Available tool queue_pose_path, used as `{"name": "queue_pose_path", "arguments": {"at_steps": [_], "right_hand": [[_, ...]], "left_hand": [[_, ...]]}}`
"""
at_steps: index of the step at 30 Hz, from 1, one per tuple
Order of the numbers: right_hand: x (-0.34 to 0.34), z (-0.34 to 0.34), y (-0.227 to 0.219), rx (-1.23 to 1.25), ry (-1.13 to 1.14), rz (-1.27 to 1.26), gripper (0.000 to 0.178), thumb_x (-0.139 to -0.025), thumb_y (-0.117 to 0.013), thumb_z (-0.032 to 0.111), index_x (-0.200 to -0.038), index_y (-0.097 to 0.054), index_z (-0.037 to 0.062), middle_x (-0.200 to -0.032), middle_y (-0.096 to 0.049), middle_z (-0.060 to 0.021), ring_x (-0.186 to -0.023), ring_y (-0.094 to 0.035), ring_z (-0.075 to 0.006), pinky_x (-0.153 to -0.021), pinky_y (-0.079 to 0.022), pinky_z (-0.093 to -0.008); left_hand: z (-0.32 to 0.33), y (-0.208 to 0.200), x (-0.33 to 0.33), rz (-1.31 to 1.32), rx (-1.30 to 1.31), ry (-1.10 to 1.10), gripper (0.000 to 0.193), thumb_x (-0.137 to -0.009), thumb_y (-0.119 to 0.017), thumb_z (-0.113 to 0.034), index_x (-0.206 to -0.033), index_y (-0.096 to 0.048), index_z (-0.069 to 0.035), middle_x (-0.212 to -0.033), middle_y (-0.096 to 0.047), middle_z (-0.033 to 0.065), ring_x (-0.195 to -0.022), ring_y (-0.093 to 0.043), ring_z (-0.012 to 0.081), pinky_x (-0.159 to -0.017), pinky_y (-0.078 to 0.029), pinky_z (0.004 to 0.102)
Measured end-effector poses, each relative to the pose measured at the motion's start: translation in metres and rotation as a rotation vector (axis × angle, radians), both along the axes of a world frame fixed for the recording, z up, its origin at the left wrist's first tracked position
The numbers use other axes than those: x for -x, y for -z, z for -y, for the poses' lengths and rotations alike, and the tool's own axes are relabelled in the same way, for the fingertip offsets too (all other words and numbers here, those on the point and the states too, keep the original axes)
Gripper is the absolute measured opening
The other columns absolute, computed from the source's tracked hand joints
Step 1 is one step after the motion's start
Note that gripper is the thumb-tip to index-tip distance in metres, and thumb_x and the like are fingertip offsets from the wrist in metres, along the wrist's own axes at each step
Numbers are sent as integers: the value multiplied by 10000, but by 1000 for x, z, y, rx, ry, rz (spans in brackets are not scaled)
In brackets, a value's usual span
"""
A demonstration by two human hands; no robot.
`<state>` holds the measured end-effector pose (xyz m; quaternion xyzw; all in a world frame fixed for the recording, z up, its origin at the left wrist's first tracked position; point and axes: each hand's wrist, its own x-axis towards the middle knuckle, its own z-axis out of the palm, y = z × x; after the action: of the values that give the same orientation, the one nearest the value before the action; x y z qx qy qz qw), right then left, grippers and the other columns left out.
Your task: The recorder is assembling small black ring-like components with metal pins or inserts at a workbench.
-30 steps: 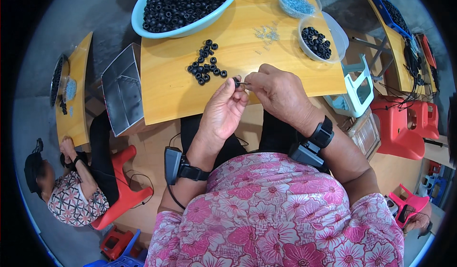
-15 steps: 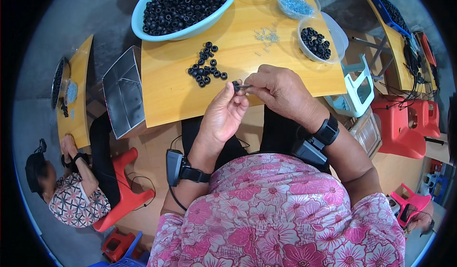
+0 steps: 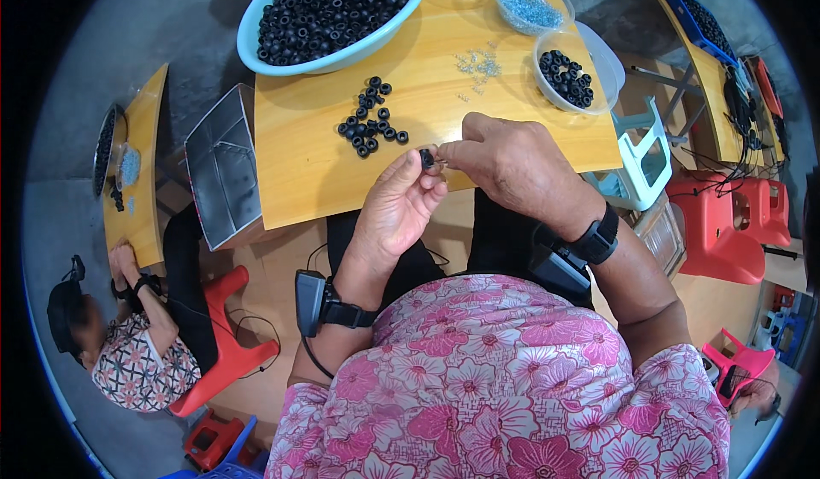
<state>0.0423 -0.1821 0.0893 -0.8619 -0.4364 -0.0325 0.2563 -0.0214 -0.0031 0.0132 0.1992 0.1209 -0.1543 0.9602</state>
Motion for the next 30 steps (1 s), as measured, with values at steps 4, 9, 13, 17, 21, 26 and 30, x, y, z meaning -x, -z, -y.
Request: {"name": "queue_pose_path", "arguments": {"at_steps": [4, 9, 13, 17, 21, 26, 30], "right_hand": [[3, 3, -1, -19, 7, 39, 204, -763, -608, 124, -945, -691, 162, -746, -548, -50, -649, -598, -254, -542, -475, -367], [10, 4, 6, -47, 43, 98, 206, -766, -611, 137, -961, -674, 160, -764, -539, -47, -661, -591, -240, -533, -473, -361], [13, 4, 7, -37, 42, 184, 206, -770, -605, 151, -971, -651, 145, -774, -522, -46, -671, -584, -226, -526, -474, -346], [13, 3, 6, -5, 30, 239, 208, -762, -604, 155, -964, -643, 127, -767, -509, -49, -669, -582, -219, -528, -479, -341], [16, 3, 6, -2, 36, 253, 212, -756, -603, 156, -961, -641, 118, -769, -502, -47, -673, -583, -215, -531, -481, -339], [19, 3, 2, 32, 46, 248, 219, -748, -601, 149, -962, -643, 121, -771, -497, -46, -679, -584, -212, -542, -485, -336], [19, 3, 0, 60, 36, 245, 210, -753, -597, 146, -957, -643, 122, -773, -498, -49, -685, -585, -213, -548, -487, -339]], "left_hand": [[-2, -8, -1, 16, 64, 19, 220, -898, -632, -175, -1000, -604, 18, -904, -594, 55, -780, -515, 105, -746, -500, 230], [-2, -8, 0, 27, 38, -12, 253, -901, -629, -172, -1048, -601, 33, -902, -591, 53, -810, -508, 114, -738, -478, 228], [-1, -10, 1, 68, 20, 12, 250, -905, -624, -173, -1047, -608, 32, -908, -590, 44, -808, -509, 114, -742, -476, 224], [-2, -8, 2, 81, 13, 5, 259, -905, -623, -179, -1061, -607, 28, -917, -587, 36, -808, -522, 115, -746, -484, 228], [-3, -6, 3, 110, -55, 1, 260, -911, -614, -181, -1075, -602, 20, -923, -585, 31, -807, -531, 106, -744, -490, 235], [-1, -8, 3, 126, -144, 6, 229, -920, -603, -191, -1064, -610, -13, -917, -601, 27, -793, -543, 92, -766, -504, 251], [-2, -4, 3, 145, -164, 18, 225, -920, -599, -171, -1064, -600, 3, -939, -598, 33, -810, -540, 96, -761, -506, 243]]}}
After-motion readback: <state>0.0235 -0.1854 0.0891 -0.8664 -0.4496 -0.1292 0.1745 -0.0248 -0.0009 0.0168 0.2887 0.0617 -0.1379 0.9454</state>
